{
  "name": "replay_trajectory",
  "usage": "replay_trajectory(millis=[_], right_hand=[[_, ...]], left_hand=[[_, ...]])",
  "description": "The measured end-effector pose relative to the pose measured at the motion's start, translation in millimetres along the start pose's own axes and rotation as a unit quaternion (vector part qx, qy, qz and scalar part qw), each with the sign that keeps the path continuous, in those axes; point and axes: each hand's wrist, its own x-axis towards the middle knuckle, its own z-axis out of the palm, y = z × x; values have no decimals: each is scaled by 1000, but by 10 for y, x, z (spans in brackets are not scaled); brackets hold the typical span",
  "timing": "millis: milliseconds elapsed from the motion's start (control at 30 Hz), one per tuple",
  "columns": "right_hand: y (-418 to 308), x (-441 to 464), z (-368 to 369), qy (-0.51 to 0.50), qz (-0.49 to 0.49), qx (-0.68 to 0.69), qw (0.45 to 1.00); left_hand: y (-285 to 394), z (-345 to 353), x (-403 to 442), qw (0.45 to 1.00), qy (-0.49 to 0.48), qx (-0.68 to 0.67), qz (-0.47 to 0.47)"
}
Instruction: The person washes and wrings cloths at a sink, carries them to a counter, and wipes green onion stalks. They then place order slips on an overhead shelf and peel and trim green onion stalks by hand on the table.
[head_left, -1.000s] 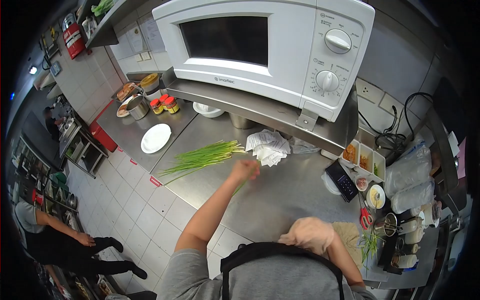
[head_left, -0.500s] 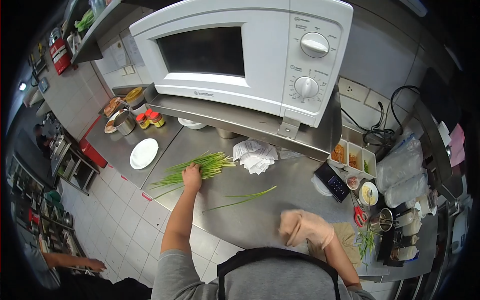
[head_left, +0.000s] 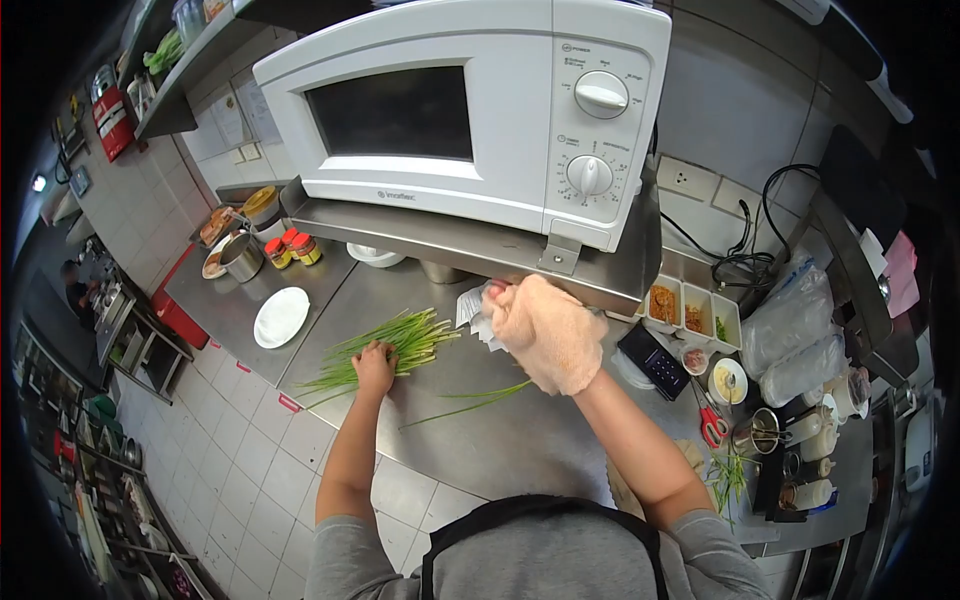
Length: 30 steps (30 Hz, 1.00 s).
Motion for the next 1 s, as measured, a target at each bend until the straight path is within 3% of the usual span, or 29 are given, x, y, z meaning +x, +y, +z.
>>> replay_trajectory(millis=[67,133,167,233,333,400,467,533,600,667,733,800,900,1000], right_hand=[[257,-50,242,-78,-78,2,994],[73,-110,22,-320,-123,-71,937],[329,-200,316,-175,-234,29,956],[686,-503,574,-71,-350,111,927],[515,-715,196,-302,-308,28,902],[607,-877,165,-322,-220,31,920],[702,-952,66,-287,-185,125,931],[790,-991,-51,-203,-215,258,920],[931,-1006,-80,-132,-273,284,909],[992,-1061,-17,-108,-202,304,925],[989,-1219,79,-117,18,355,927],[794,-1248,27,-87,-56,194,976],[628,-1326,95,-38,-63,250,965],[634,-1287,-45,-172,-95,305,932]], left_hand=[[-38,-96,36,999,-17,-34,6],[-15,-236,114,999,-19,-47,-2],[-2,-286,170,998,-18,-56,-8],[-67,-312,280,994,-17,-111,-2],[-103,-322,343,987,-16,-156,37],[-70,-237,344,983,-21,-170,67],[-9,-62,355,979,-32,-179,93],[10,79,339,989,-47,-108,87],[79,106,336,996,-43,-21,78],[86,62,428,995,-94,-17,39],[63,-11,480,994,-106,-29,25],[43,-105,500,994,-81,-58,40],[97,-283,522,973,-38,-200,105],[315,-612,413,959,-122,-250,43]])
